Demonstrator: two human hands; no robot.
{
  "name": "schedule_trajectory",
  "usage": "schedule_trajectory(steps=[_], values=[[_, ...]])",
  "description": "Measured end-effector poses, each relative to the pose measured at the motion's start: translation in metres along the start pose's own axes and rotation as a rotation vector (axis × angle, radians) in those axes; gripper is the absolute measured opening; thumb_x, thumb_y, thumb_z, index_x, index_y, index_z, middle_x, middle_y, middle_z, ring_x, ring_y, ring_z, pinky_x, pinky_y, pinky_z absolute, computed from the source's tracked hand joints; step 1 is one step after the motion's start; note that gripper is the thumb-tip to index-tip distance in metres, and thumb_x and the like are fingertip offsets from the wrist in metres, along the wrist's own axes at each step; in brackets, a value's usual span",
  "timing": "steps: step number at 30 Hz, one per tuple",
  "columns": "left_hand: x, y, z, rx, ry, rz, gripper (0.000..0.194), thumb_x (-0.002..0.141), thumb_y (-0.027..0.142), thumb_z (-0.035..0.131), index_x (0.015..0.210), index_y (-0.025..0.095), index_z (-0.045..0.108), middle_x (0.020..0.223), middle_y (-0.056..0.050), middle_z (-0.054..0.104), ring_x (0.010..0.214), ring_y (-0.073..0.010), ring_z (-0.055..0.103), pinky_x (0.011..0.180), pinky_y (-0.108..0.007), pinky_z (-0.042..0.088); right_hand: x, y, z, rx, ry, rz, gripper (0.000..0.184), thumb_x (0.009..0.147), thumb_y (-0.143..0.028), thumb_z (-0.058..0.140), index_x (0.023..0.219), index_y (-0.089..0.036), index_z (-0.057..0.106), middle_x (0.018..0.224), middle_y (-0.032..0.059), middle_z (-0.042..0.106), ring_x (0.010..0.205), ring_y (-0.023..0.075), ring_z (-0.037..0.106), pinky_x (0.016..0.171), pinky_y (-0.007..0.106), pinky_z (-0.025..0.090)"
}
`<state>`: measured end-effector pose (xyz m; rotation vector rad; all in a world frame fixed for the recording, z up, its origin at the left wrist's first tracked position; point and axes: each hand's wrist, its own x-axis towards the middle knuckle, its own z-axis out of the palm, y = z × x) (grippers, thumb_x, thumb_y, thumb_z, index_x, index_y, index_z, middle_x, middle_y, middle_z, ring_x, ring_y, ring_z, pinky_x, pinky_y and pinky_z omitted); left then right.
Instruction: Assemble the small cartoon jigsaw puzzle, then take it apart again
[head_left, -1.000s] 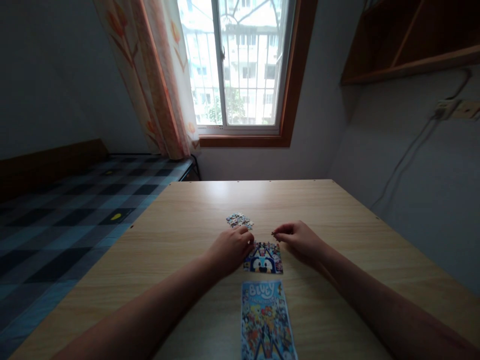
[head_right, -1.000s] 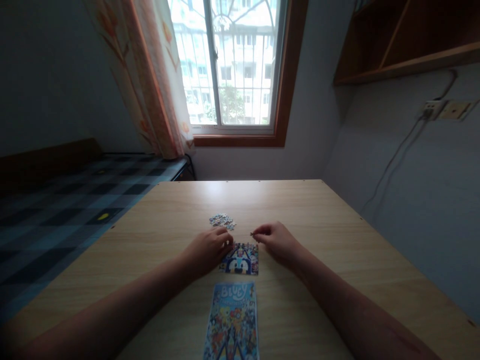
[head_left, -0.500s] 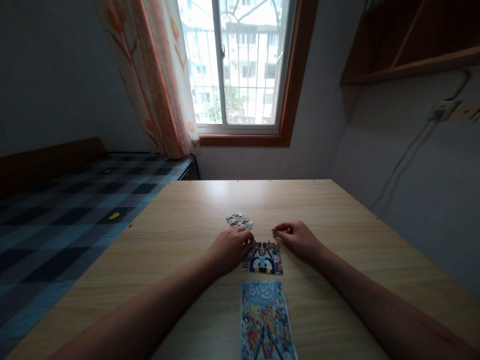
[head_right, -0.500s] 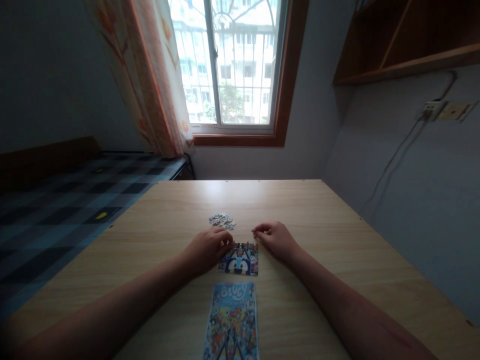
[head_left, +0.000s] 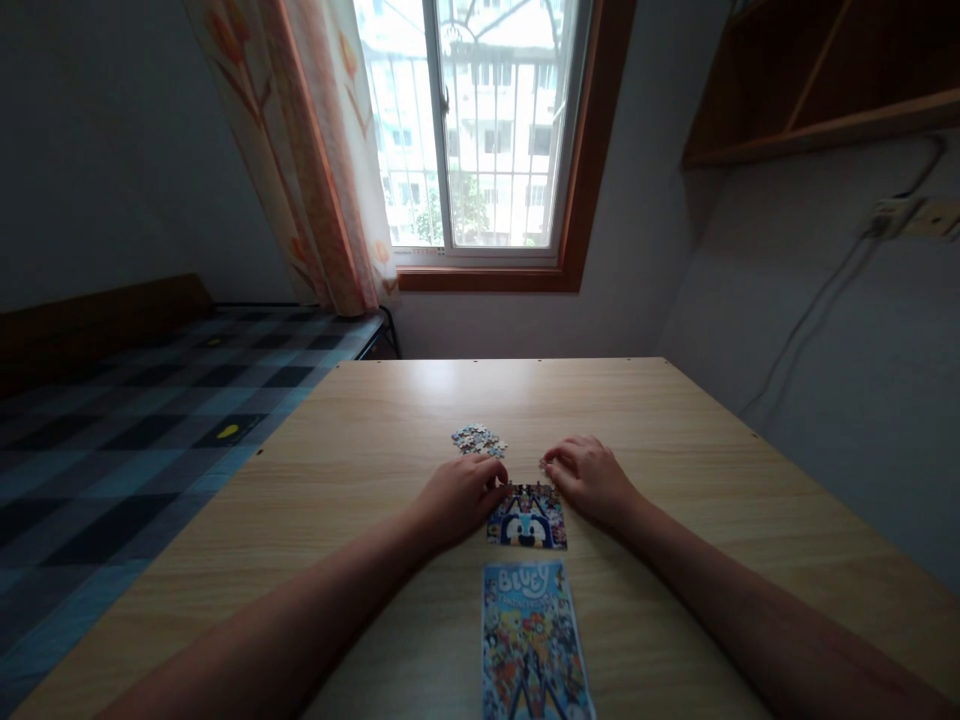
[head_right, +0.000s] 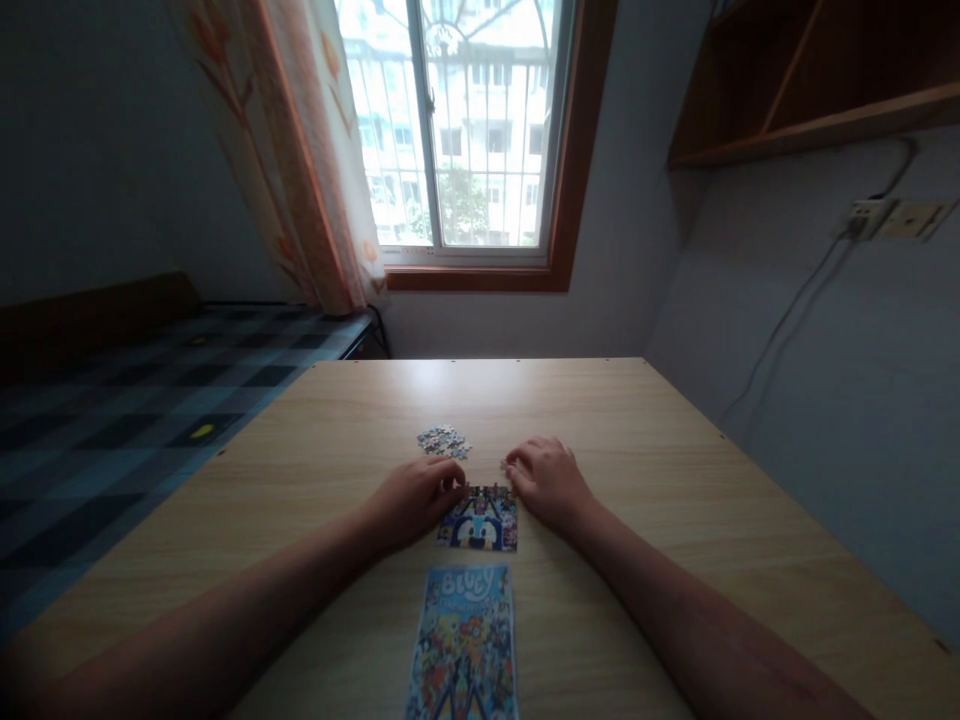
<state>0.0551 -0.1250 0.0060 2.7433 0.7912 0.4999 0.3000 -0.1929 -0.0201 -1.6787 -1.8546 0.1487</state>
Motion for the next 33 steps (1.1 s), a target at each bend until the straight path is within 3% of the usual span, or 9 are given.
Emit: schedule_trajectory(steps=[3, 5, 10, 13, 33], values=[[0.0, -0.001, 0.0, 0.001, -0.004, 0.002, 0.011, 0.093, 0.03, 0.06, 0.091, 0.022, 0.066, 0.088, -0.001, 0.07, 0.081, -0.0179, 0.062, 0.07, -0.028, 0.045, -0.001, 0.001, 0.0, 0.0, 0.067, -0.014, 0.023, 0.09, -0.029, 0.063, 0.11, -0.021, 0.072, 0.111, 0.009, 0.071, 0.109, 0.0256, 0.057, 0.097, 0.04, 0.04], [-0.001, -0.001, 0.0, -0.003, -0.005, 0.003, 0.01, 0.093, 0.029, 0.06, 0.091, 0.022, 0.066, 0.088, -0.001, 0.07, 0.08, -0.0179, 0.062, 0.07, -0.028, 0.045, -0.002, -0.003, -0.003, 0.036, 0.08, -0.093, 0.02, 0.091, -0.03, 0.063, 0.107, -0.022, 0.072, 0.112, 0.0092, 0.071, 0.109, 0.0254, 0.058, 0.098, 0.041, 0.041], [-0.001, -0.001, 0.0, -0.028, 0.015, 0.004, 0.008, 0.09, 0.027, 0.061, 0.089, 0.022, 0.067, 0.087, -0.001, 0.069, 0.081, -0.0176, 0.062, 0.07, -0.028, 0.045, -0.01, -0.026, -0.009, 0.068, -0.046, -0.371, 0.009, 0.09, -0.031, 0.069, 0.092, -0.026, 0.076, 0.108, 0.0072, 0.072, 0.105, 0.0245, 0.06, 0.098, 0.043, 0.042], [0.0, -0.002, 0.0, -0.06, 0.026, -0.012, 0.006, 0.087, 0.024, 0.063, 0.087, 0.022, 0.068, 0.086, -0.001, 0.069, 0.079, -0.0168, 0.062, 0.07, -0.027, 0.045, -0.012, -0.034, -0.009, 0.053, -0.11, -0.452, 0.009, 0.091, -0.031, 0.068, 0.091, -0.027, 0.076, 0.11, 0.0064, 0.072, 0.106, 0.0241, 0.061, 0.1, 0.044, 0.041], [0.003, -0.002, -0.004, -0.204, 0.04, -0.037, 0.007, 0.082, 0.014, 0.067, 0.078, 0.02, 0.071, 0.077, 0.001, 0.068, 0.072, -0.0142, 0.059, 0.07, -0.025, 0.045, -0.008, -0.029, -0.007, 0.153, -0.184, -0.47, 0.014, 0.093, -0.031, 0.065, 0.094, -0.027, 0.078, 0.103, 0.0051, 0.076, 0.106, 0.0225, 0.065, 0.102, 0.041, 0.044]])
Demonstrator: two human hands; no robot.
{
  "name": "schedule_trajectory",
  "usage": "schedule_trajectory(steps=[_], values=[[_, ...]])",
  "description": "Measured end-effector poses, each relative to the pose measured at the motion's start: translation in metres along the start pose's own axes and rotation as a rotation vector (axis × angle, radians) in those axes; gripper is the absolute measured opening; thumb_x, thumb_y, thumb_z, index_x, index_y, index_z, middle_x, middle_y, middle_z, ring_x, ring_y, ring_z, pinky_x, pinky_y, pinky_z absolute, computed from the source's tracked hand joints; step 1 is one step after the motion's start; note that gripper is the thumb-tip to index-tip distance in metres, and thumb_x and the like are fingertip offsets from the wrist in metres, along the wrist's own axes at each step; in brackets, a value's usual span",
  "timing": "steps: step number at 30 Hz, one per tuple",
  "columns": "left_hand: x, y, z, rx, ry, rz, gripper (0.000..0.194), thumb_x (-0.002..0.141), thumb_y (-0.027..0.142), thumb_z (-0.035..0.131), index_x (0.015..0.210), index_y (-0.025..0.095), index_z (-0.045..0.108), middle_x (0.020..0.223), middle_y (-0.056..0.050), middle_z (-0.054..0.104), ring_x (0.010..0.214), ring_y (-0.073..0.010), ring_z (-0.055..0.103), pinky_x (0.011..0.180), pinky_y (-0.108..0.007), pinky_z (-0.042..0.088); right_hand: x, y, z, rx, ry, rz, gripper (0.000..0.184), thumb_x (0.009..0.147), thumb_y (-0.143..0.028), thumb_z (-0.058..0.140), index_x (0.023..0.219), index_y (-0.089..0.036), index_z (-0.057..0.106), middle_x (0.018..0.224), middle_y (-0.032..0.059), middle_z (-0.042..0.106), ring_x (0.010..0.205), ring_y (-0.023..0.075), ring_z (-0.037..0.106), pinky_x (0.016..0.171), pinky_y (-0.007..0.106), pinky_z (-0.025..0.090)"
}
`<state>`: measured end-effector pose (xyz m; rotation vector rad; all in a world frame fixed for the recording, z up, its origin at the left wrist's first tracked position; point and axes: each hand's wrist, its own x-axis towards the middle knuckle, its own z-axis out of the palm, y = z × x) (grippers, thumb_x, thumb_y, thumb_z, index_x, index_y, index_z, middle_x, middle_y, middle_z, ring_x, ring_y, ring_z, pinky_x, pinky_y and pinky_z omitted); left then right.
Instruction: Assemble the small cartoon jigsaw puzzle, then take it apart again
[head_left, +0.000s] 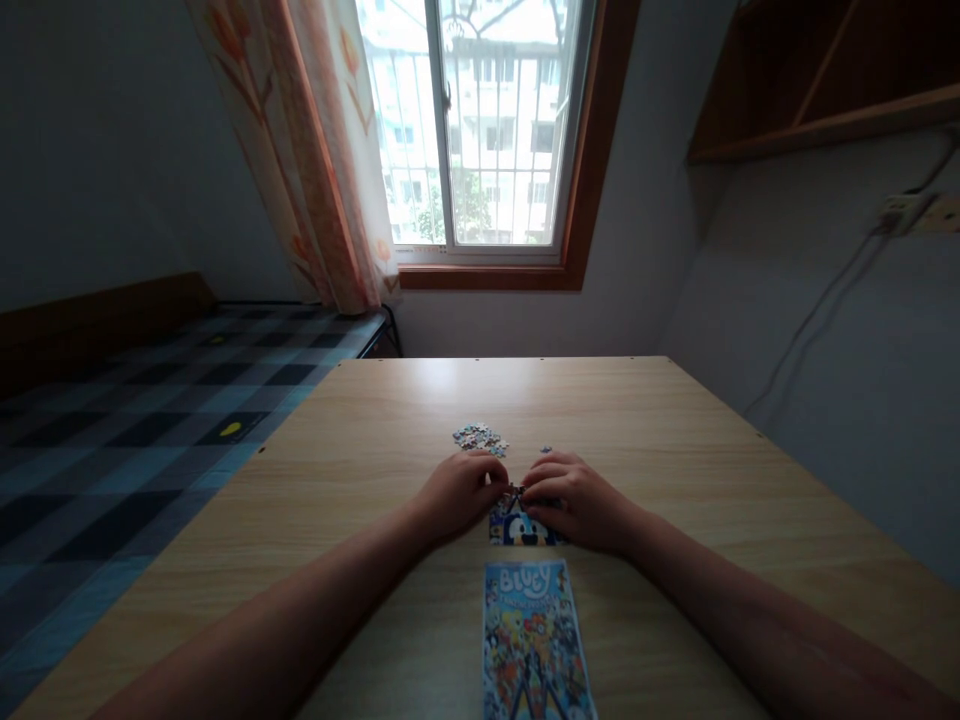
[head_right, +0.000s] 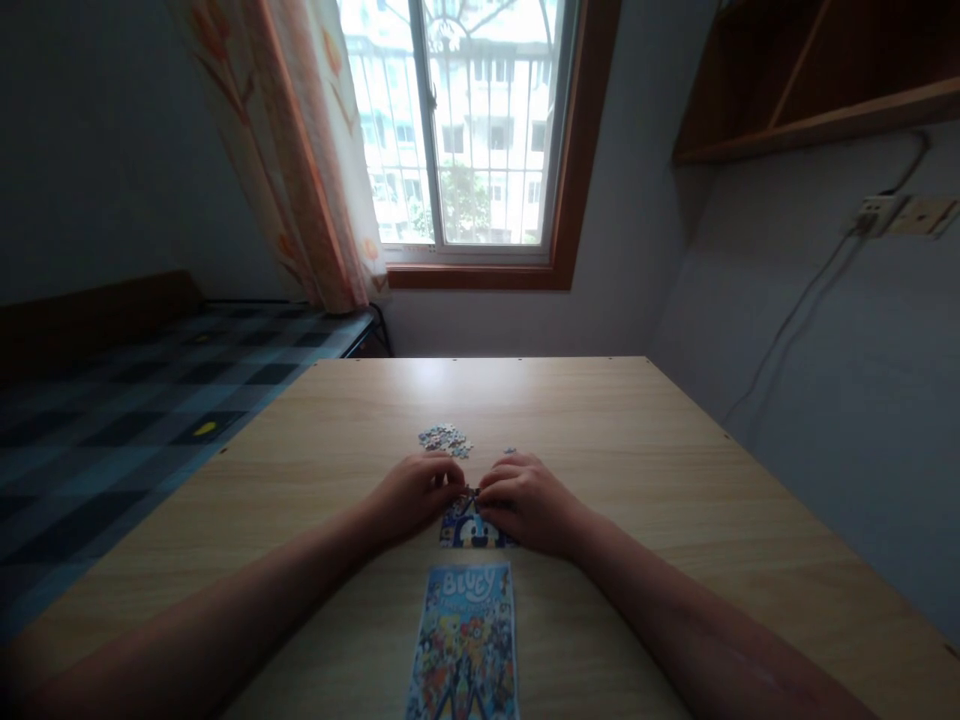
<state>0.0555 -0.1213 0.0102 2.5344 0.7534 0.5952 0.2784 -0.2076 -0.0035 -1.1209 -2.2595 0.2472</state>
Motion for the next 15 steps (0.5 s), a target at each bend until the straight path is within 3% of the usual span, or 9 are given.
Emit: schedule_trajectory(steps=[15], values=[[-0.0021, -0.0021, 0.0001, 0.029, 0.038, 0.051, 0.011, 0.083, 0.011, 0.063, 0.079, 0.02, 0.068, 0.08, 0.0, 0.066, 0.073, -0.014, 0.058, 0.069, -0.025, 0.044, -0.0049, 0.0064, 0.0051, 0.0, -0.021, 0.041, 0.017, 0.093, -0.034, 0.066, 0.106, -0.029, 0.076, 0.113, 0.0045, 0.076, 0.124, 0.0259, 0.061, 0.11, 0.046, 0.036]])
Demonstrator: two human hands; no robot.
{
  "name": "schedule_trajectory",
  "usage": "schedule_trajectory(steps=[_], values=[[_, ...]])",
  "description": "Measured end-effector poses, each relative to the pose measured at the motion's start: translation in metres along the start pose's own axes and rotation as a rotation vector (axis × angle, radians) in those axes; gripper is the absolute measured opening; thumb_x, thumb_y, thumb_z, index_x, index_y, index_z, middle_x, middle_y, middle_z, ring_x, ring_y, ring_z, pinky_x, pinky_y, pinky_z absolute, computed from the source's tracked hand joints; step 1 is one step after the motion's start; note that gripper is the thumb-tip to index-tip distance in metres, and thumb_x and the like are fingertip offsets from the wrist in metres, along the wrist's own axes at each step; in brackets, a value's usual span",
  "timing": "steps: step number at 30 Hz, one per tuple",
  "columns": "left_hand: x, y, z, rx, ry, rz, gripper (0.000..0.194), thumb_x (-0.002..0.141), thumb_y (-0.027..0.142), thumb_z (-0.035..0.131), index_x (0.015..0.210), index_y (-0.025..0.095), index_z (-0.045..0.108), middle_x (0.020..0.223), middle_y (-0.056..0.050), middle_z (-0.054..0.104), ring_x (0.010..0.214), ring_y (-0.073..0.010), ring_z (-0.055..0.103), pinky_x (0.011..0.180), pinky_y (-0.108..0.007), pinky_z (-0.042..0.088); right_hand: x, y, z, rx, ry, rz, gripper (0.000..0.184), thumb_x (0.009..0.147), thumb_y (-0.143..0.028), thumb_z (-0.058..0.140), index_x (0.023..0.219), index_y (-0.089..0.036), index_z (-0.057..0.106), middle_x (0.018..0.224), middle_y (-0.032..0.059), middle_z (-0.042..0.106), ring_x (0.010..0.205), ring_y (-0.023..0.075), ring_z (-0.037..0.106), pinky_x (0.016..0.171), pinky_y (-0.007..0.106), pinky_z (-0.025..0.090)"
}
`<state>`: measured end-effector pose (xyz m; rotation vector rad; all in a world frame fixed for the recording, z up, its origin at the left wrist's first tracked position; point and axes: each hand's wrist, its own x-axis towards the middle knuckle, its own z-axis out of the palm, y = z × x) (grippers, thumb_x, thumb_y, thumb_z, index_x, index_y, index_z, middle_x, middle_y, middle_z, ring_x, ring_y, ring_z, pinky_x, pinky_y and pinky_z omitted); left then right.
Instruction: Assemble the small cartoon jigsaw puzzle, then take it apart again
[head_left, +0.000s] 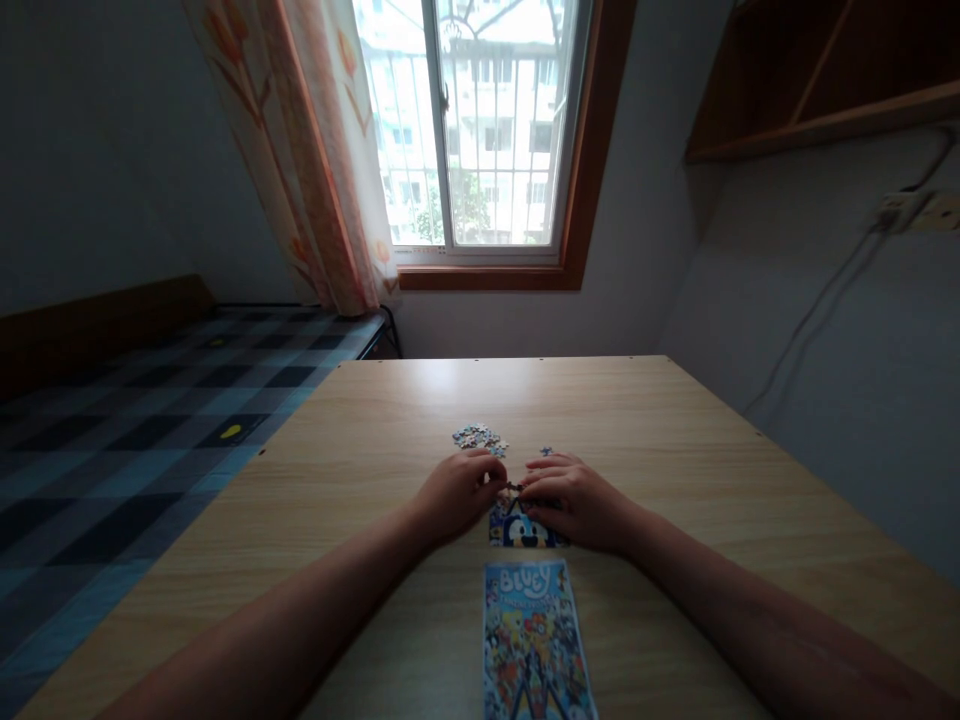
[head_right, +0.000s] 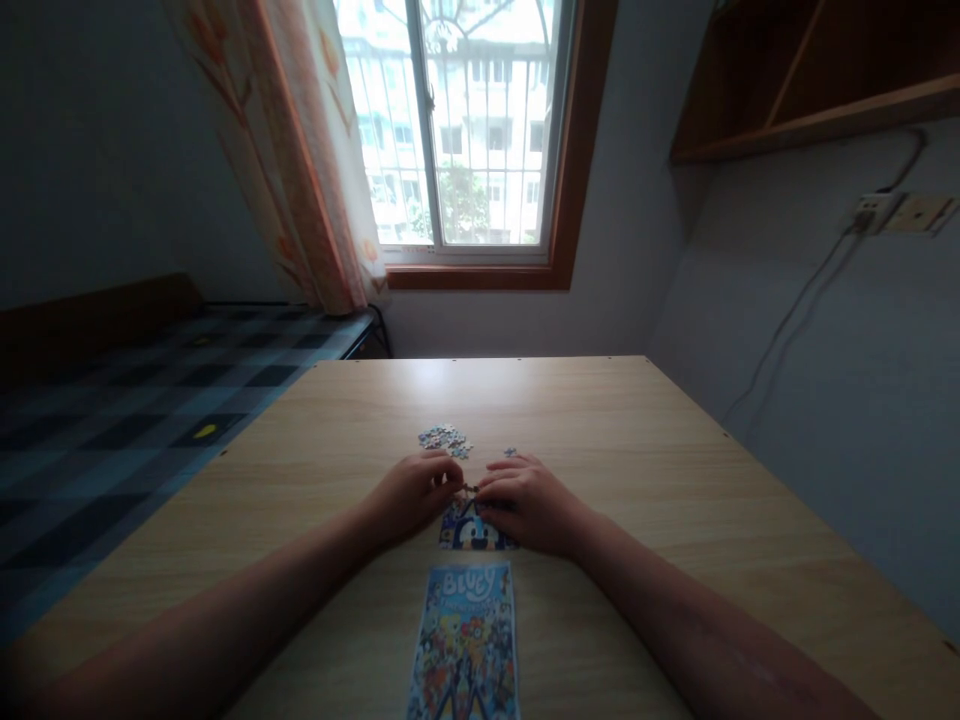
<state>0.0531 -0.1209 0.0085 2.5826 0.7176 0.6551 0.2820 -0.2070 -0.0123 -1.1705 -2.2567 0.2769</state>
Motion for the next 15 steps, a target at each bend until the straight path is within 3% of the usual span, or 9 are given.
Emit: schedule_trajectory(steps=[5, 8, 12, 15], values=[[-0.001, -0.004, 0.003, 0.027, 0.047, 0.047, 0.012, 0.089, 0.015, 0.061, 0.081, 0.02, 0.069, 0.083, -0.001, 0.068, 0.074, -0.014, 0.059, 0.07, -0.026, 0.046, 0.001, 0.002, 0.002, -0.006, 0.022, -0.044, 0.018, 0.093, -0.033, 0.066, 0.106, -0.027, 0.076, 0.111, 0.006, 0.077, 0.123, 0.0253, 0.063, 0.107, 0.043, 0.041], [0.0, -0.01, 0.002, 0.083, 0.144, 0.049, 0.012, 0.092, 0.019, 0.062, 0.083, 0.021, 0.069, 0.086, -0.002, 0.069, 0.075, -0.0145, 0.06, 0.072, -0.027, 0.047, 0.001, 0.001, 0.001, 0.007, 0.021, -0.056, 0.018, 0.093, -0.032, 0.066, 0.107, -0.026, 0.076, 0.11, 0.0059, 0.077, 0.121, 0.0247, 0.063, 0.107, 0.042, 0.042], [0.004, -0.025, -0.005, 0.196, 0.344, -0.063, 0.012, 0.093, 0.022, 0.062, 0.084, 0.021, 0.07, 0.086, -0.002, 0.07, 0.076, -0.0157, 0.062, 0.075, -0.028, 0.048, 0.001, 0.001, 0.0, 0.011, 0.02, -0.05, 0.018, 0.093, -0.032, 0.066, 0.107, -0.026, 0.075, 0.11, 0.0057, 0.077, 0.122, 0.0255, 0.063, 0.108, 0.044, 0.041], [0.006, -0.04, -0.012, 0.247, 0.398, -0.15, 0.012, 0.093, 0.026, 0.062, 0.087, 0.022, 0.072, 0.087, -0.002, 0.071, 0.078, -0.0173, 0.063, 0.075, -0.029, 0.048, 0.001, 0.002, 0.001, 0.018, 0.017, -0.048, 0.018, 0.093, -0.032, 0.066, 0.107, -0.026, 0.075, 0.111, 0.0058, 0.077, 0.122, 0.0263, 0.063, 0.108, 0.045, 0.041]])
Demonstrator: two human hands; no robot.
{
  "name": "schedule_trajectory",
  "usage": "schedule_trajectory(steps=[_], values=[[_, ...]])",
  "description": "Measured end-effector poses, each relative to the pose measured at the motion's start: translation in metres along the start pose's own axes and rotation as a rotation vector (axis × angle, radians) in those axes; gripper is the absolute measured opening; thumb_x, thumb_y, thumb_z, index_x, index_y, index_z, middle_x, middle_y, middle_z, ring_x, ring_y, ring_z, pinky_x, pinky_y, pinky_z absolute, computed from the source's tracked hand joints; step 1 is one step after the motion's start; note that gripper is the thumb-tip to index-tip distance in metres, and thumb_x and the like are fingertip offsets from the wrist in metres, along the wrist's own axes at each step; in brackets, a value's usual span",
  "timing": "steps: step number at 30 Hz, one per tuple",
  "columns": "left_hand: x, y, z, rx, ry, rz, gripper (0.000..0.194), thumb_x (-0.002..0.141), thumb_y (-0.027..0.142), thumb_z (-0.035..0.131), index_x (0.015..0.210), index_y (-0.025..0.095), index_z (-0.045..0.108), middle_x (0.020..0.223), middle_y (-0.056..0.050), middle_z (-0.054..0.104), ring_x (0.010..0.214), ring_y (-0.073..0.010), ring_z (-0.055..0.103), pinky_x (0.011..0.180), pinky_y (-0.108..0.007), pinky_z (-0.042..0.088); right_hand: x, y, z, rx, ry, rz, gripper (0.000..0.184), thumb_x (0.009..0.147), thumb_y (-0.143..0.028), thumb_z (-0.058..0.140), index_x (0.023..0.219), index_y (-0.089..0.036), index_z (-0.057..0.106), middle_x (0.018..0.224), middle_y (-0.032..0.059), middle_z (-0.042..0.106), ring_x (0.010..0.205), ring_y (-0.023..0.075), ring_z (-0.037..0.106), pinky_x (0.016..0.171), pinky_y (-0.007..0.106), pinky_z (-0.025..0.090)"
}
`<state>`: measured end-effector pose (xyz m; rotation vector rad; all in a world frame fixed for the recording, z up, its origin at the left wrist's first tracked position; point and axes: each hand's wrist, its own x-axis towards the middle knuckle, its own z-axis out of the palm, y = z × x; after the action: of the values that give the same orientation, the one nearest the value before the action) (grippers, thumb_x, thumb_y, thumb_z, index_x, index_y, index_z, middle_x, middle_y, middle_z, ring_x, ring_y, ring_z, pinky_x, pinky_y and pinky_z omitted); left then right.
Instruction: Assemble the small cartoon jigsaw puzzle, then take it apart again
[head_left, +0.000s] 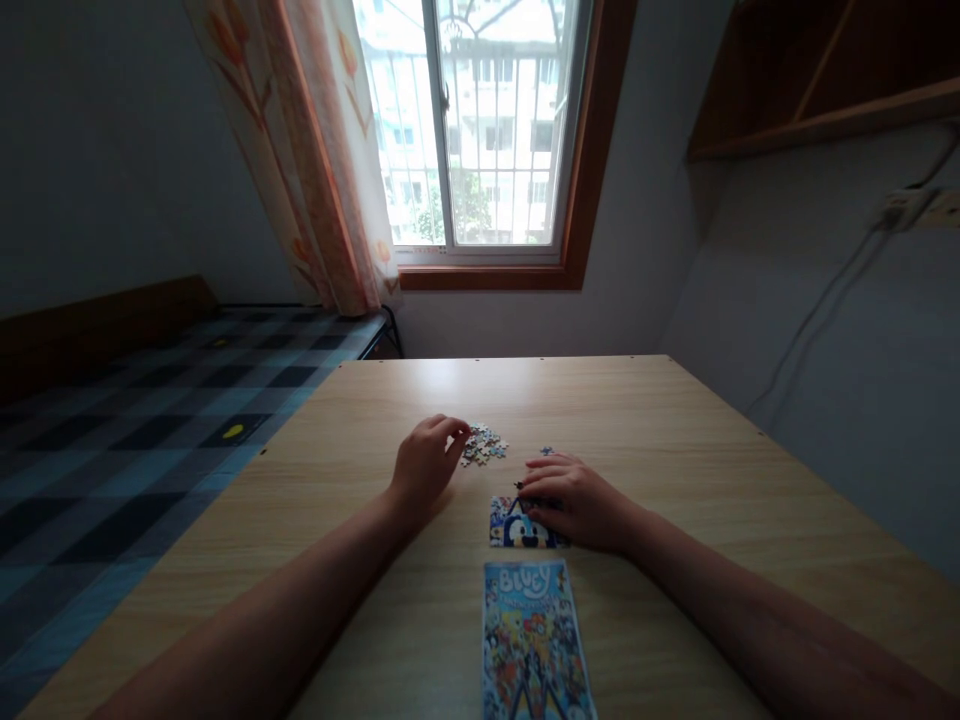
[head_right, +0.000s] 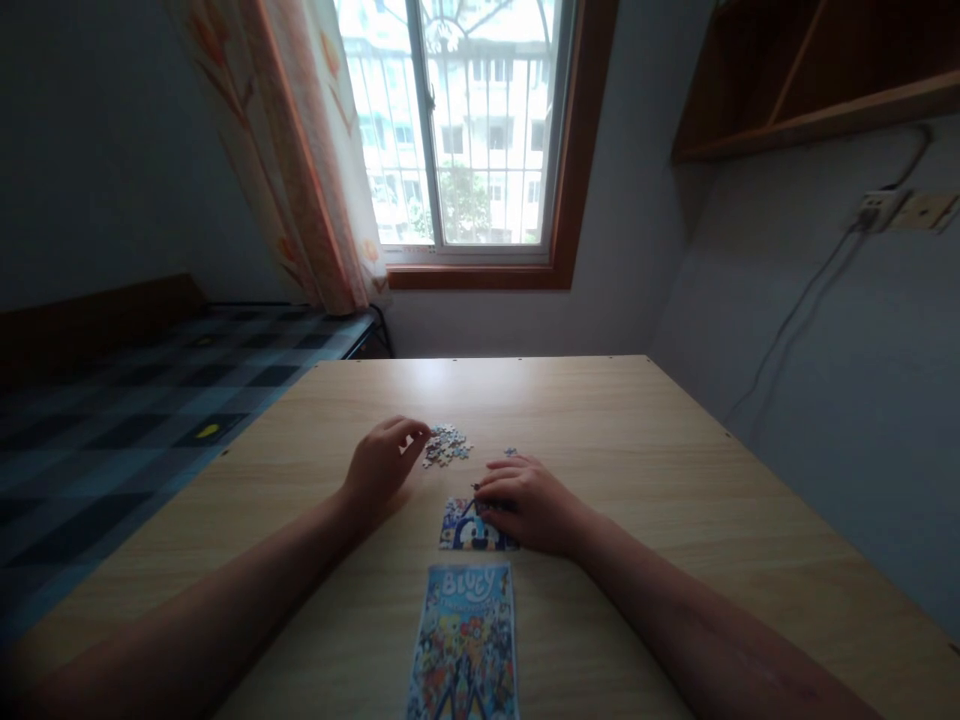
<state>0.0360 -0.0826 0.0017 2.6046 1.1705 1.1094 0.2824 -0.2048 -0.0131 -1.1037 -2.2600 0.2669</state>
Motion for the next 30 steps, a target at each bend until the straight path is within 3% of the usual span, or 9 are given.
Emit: schedule_trajectory(steps=[4, 12, 19, 22, 25, 30], values=[[0.004, -0.012, 0.001, 0.043, -0.058, -0.063, 0.015, 0.092, 0.026, 0.06, 0.087, 0.023, 0.074, 0.088, -0.003, 0.073, 0.079, -0.0189, 0.065, 0.075, -0.03, 0.049, 0.0, 0.001, 0.001, 0.007, 0.004, 0.005, 0.018, 0.092, -0.032, 0.067, 0.107, -0.026, 0.076, 0.113, 0.0059, 0.076, 0.123, 0.0265, 0.062, 0.108, 0.046, 0.04], [0.007, -0.012, -0.001, -0.007, -0.122, -0.223, 0.022, 0.09, 0.029, 0.058, 0.098, 0.024, 0.078, 0.089, -0.003, 0.078, 0.077, -0.0205, 0.069, 0.076, -0.031, 0.05, -0.002, 0.003, 0.002, -0.004, -0.001, 0.004, 0.018, 0.093, -0.034, 0.066, 0.107, -0.028, 0.075, 0.114, 0.0055, 0.076, 0.123, 0.0261, 0.062, 0.109, 0.046, 0.04], [0.009, -0.019, 0.001, -0.039, -0.011, -0.203, 0.022, 0.089, 0.024, 0.057, 0.098, 0.023, 0.077, 0.093, -0.003, 0.077, 0.079, -0.0201, 0.068, 0.079, -0.033, 0.051, -0.001, 0.001, 0.003, 0.011, 0.041, -0.01, 0.017, 0.092, -0.031, 0.067, 0.107, -0.026, 0.075, 0.11, 0.0062, 0.077, 0.121, 0.0259, 0.064, 0.106, 0.045, 0.044], [0.008, -0.016, 0.001, -0.056, 0.052, -0.121, 0.021, 0.091, 0.023, 0.056, 0.097, 0.021, 0.076, 0.094, -0.005, 0.076, 0.08, -0.0197, 0.066, 0.08, -0.034, 0.051, -0.001, 0.003, 0.005, 0.036, 0.152, 0.008, 0.016, 0.092, -0.028, 0.067, 0.104, -0.024, 0.076, 0.106, 0.0076, 0.078, 0.114, 0.0258, 0.067, 0.102, 0.045, 0.048], [0.002, -0.001, 0.0, -0.027, 0.08, 0.076, 0.017, 0.093, 0.024, 0.059, 0.097, 0.022, 0.075, 0.094, -0.005, 0.074, 0.086, -0.0209, 0.065, 0.084, -0.037, 0.049, -0.001, 0.004, 0.006, 0.046, 0.278, 0.035, 0.015, 0.093, -0.022, 0.063, 0.098, -0.023, 0.077, 0.1, 0.0086, 0.078, 0.103, 0.0239, 0.07, 0.096, 0.043, 0.052], [-0.016, 0.034, 0.005, 0.046, -0.032, 0.464, 0.022, 0.094, 0.031, 0.065, 0.115, 0.026, 0.071, 0.104, -0.005, 0.072, 0.095, -0.022, 0.062, 0.087, -0.039, 0.046, 0.002, -0.003, 0.002, 0.105, 0.331, 0.073, 0.015, 0.094, -0.019, 0.062, 0.095, -0.022, 0.076, 0.092, 0.0073, 0.076, 0.089, 0.0201, 0.069, 0.086, 0.038, 0.054]])
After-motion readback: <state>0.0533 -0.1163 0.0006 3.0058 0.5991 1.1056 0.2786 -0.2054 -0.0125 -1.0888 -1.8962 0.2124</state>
